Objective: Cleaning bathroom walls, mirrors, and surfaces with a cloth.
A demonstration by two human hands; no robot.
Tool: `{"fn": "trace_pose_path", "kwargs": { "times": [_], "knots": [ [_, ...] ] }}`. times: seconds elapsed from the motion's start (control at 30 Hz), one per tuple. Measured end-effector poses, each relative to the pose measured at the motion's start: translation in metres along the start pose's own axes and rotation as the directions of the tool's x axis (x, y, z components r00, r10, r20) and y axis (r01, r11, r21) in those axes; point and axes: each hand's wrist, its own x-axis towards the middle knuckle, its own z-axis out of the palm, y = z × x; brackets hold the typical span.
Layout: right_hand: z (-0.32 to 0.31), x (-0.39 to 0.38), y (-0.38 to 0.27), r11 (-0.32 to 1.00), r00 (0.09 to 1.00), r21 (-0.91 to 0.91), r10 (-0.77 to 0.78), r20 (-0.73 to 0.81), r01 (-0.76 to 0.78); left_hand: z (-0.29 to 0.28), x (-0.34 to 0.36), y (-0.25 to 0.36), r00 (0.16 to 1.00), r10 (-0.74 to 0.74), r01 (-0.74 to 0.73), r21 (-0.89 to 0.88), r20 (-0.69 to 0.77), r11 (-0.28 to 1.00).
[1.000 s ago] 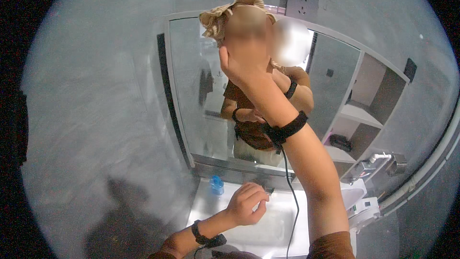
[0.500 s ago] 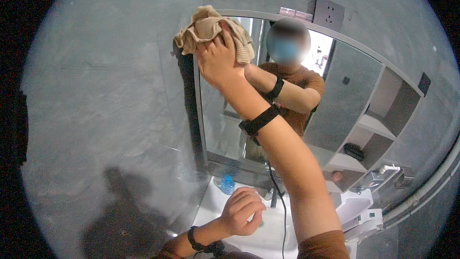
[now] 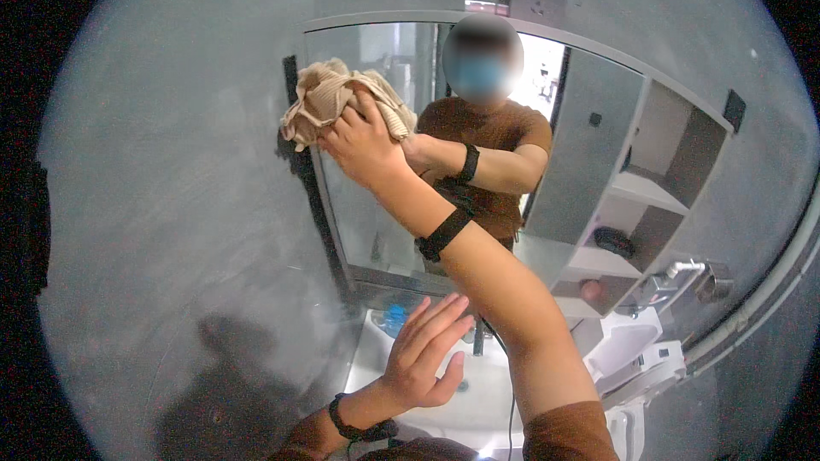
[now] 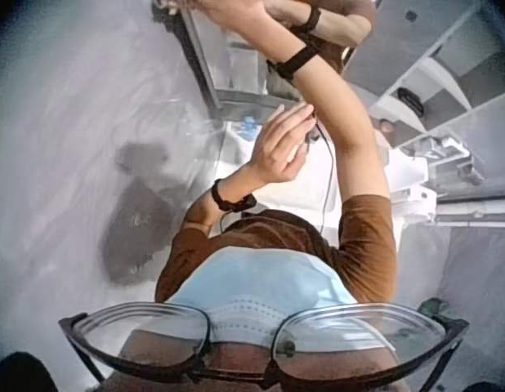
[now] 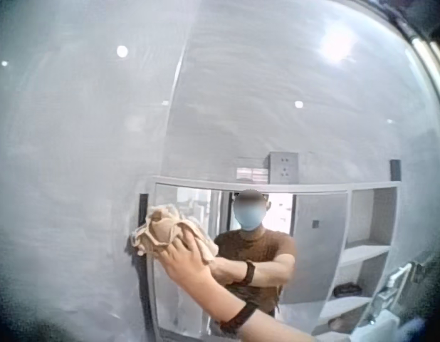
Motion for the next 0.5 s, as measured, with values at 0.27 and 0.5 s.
{"fn": "trace_pose_path", "kwargs": {
  "times": [0.27,0.5],
  "knots": [
    [-0.017,0.001,0.005,0.999,0.997,-0.038,-0.013,0.076,0.016,-0.008,0.029,-0.008,0.989,0.099,-0.095,-0.046,0.107,0.994],
    [-0.034,-0.012,0.028,0.991,0.996,-0.134,-0.006,-0.092,-0.007,-0.012,0.06,-0.022,0.954,0.297,-0.296,-0.047,0.031,0.954]
  ]
}}
